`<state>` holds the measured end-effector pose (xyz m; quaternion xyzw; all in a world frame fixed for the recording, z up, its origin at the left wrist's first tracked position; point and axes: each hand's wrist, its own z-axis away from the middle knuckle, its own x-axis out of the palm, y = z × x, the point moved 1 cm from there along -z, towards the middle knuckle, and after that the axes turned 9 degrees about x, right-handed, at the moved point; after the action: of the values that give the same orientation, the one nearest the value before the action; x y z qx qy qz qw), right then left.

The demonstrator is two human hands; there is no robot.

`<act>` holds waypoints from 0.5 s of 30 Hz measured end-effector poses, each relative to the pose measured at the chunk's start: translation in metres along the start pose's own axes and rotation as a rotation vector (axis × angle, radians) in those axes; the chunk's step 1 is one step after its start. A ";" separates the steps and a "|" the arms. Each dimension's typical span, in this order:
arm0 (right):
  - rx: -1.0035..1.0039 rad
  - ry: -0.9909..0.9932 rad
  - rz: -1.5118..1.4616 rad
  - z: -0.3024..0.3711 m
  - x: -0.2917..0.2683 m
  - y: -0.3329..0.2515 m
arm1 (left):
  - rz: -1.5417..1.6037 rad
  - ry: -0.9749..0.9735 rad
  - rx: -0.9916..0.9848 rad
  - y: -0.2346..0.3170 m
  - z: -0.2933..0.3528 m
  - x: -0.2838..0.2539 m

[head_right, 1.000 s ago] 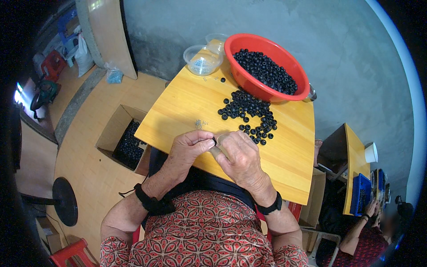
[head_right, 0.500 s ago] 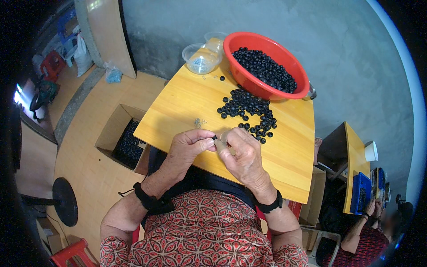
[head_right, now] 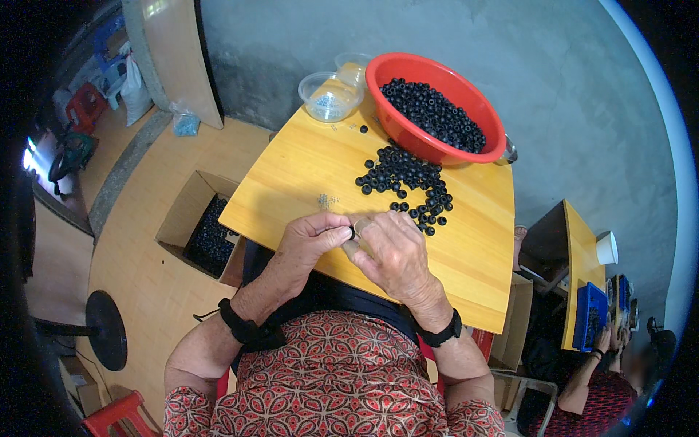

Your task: Assembling small black plastic or rubber components by hand in a workshop environment.

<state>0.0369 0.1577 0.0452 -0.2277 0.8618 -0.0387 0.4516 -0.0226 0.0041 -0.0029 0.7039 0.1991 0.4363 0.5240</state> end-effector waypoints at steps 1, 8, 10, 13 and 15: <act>-0.005 0.015 0.008 0.000 -0.001 0.000 | -0.019 -0.011 -0.005 0.001 0.000 0.000; -0.022 0.003 0.083 0.001 -0.002 -0.004 | -0.034 -0.044 -0.034 0.002 -0.002 -0.002; 0.009 -0.021 0.047 0.000 -0.001 -0.002 | -0.011 -0.050 -0.026 0.002 -0.002 -0.003; -0.008 0.025 0.029 -0.002 -0.001 0.000 | 0.066 -0.052 0.003 0.002 -0.001 -0.002; -0.014 0.025 0.021 -0.001 -0.001 0.000 | 0.056 -0.044 -0.013 0.002 -0.001 -0.001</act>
<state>0.0361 0.1582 0.0465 -0.2213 0.8699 -0.0309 0.4396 -0.0243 0.0030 -0.0014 0.7152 0.1650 0.4367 0.5202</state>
